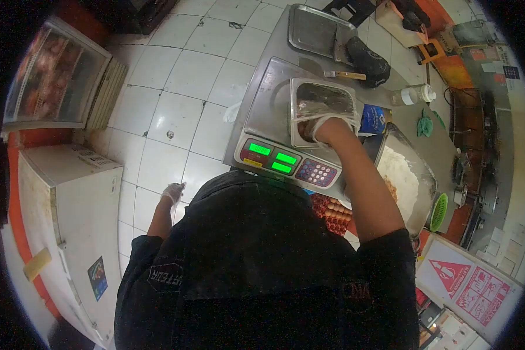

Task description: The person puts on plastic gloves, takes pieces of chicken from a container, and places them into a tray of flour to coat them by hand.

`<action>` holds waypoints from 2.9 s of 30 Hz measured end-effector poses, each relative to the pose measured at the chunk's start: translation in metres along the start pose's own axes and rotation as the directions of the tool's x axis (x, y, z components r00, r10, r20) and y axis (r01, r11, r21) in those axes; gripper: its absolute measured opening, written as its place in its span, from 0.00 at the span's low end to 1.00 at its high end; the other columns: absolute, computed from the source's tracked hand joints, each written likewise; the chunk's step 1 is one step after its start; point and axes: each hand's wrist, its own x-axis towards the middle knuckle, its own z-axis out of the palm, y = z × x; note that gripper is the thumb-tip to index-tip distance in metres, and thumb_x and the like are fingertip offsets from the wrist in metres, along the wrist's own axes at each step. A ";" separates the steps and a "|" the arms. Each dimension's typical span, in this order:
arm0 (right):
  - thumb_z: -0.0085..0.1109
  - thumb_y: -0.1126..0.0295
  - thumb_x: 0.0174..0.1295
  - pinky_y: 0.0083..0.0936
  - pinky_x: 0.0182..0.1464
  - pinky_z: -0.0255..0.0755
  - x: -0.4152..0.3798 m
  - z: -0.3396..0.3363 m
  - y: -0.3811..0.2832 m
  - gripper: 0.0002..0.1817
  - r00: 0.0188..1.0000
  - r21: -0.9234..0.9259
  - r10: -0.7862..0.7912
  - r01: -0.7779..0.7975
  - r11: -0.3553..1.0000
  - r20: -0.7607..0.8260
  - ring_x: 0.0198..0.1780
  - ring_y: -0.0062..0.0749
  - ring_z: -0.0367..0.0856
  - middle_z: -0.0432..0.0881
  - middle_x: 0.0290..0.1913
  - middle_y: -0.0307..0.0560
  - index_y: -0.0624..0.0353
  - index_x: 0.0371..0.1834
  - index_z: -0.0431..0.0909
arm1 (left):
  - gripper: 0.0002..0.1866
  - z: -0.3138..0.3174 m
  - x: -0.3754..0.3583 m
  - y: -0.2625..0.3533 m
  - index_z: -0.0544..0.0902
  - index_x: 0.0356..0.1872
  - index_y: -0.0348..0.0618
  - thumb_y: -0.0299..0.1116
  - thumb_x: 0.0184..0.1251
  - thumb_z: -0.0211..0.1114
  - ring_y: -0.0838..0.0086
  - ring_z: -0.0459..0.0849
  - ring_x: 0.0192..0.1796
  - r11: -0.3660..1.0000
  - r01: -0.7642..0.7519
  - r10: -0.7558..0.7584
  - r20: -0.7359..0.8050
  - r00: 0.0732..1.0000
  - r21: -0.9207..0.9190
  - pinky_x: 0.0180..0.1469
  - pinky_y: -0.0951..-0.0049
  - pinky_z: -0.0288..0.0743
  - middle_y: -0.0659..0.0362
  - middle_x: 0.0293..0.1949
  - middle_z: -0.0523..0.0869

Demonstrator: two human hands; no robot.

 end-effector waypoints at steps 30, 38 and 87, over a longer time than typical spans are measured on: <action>0.61 0.70 0.61 0.22 0.47 0.75 -0.062 -0.041 0.019 0.12 0.966 0.644 0.050 0.129 0.754 -0.252 0.43 0.25 0.83 0.86 0.41 0.44 0.59 0.46 0.84 | 0.25 0.036 -0.002 -0.035 0.81 0.48 0.39 0.48 0.80 0.40 0.50 0.85 0.50 0.950 -0.141 0.135 0.042 0.990 0.279 0.55 0.52 0.77 0.45 0.47 0.86; 0.62 0.77 0.58 0.26 0.53 0.76 -0.112 -0.030 0.060 0.14 0.875 0.909 0.247 0.399 0.121 -0.417 0.48 0.33 0.83 0.83 0.47 0.47 0.64 0.48 0.80 | 0.19 0.023 0.009 -0.031 0.82 0.45 0.42 0.42 0.80 0.44 0.52 0.87 0.42 0.989 -0.093 0.097 -0.029 0.995 0.116 0.48 0.55 0.80 0.48 0.39 0.88; 0.49 0.54 0.65 0.38 0.61 0.72 0.023 0.041 0.024 0.25 0.962 0.156 0.043 0.000 0.988 -0.269 0.60 0.51 0.79 0.79 0.62 0.56 0.54 0.61 0.78 | 0.29 0.033 -0.016 -0.053 0.85 0.37 0.35 0.55 0.75 0.48 0.54 0.87 0.44 0.997 0.053 -0.051 0.032 0.998 -0.062 0.50 0.57 0.76 0.45 0.36 0.88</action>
